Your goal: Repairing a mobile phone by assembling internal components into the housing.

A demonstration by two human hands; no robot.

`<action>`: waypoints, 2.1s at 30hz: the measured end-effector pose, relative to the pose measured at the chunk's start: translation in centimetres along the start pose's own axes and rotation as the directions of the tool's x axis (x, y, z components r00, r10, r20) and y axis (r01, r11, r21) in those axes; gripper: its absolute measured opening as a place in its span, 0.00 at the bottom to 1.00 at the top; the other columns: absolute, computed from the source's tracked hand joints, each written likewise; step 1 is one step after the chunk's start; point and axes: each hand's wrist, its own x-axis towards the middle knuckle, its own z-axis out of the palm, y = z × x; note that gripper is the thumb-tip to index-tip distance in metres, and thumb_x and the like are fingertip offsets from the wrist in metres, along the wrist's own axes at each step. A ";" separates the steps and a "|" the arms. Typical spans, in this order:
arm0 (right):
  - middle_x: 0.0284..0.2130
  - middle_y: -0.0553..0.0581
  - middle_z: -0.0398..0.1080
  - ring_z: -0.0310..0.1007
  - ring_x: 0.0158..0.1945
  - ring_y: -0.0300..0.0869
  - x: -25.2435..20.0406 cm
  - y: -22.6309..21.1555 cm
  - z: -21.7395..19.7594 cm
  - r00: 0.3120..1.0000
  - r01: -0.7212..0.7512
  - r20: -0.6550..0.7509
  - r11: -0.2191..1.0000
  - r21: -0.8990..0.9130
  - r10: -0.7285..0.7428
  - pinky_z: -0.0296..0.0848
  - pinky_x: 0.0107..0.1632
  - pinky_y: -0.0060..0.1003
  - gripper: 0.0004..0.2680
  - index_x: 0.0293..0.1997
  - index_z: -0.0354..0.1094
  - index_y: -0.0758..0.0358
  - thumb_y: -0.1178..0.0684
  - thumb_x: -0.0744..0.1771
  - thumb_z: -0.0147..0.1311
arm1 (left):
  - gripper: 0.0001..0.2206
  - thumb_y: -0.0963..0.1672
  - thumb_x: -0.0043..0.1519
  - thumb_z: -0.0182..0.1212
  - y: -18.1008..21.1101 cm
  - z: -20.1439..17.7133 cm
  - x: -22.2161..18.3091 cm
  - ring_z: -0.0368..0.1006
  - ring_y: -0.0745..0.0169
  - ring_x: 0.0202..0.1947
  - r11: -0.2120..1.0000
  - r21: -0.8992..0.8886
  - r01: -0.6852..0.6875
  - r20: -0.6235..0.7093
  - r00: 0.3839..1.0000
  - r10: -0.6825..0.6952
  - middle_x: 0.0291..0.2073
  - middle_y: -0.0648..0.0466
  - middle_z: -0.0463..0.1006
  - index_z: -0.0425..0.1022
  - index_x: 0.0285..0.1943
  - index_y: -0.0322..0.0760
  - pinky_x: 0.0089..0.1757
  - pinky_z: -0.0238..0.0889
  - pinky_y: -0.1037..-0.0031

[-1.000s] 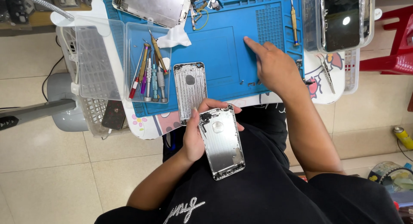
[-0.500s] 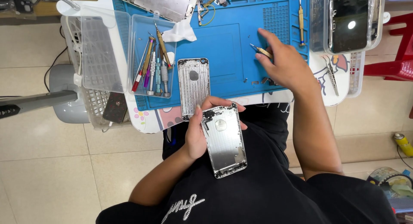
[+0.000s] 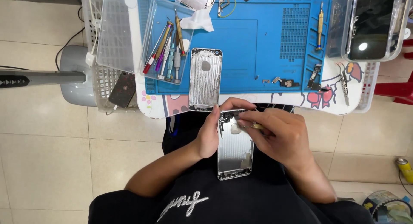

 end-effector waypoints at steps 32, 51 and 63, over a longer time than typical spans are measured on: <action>0.19 0.43 0.61 0.60 0.23 0.25 -14.5 -0.4 2.9 0.958 -0.066 -0.202 0.842 0.536 0.203 0.65 0.28 0.22 0.04 0.43 0.72 0.68 0.66 0.66 0.60 | 0.33 0.59 0.75 0.26 -3.4 4.1 -8.2 0.76 0.47 0.58 1.000 -0.017 0.010 0.189 0.982 -0.007 0.60 0.41 0.73 0.59 0.71 0.30 0.59 0.72 0.60; 0.19 0.39 0.53 0.47 0.24 0.26 -12.7 9.1 4.2 0.793 -0.403 -0.242 0.780 0.479 0.559 0.48 0.27 0.24 0.02 0.40 0.74 0.66 0.60 0.66 0.61 | 0.40 0.62 0.71 0.21 -8.9 -2.5 -4.7 0.79 0.40 0.47 0.941 -0.283 0.187 0.155 0.977 -0.147 0.56 0.35 0.74 0.43 0.85 0.34 0.47 0.75 0.58; 0.16 0.51 0.52 0.51 0.21 0.35 7.1 15.0 1.4 0.937 -0.308 -0.197 0.949 -0.067 0.290 0.55 0.27 0.33 0.05 0.43 0.74 0.65 0.56 0.67 0.63 | 0.44 0.64 0.67 0.20 -10.7 -7.5 -1.7 0.78 0.45 0.49 0.922 -0.266 0.281 0.145 0.957 -0.250 0.57 0.38 0.72 0.42 0.84 0.33 0.49 0.74 0.60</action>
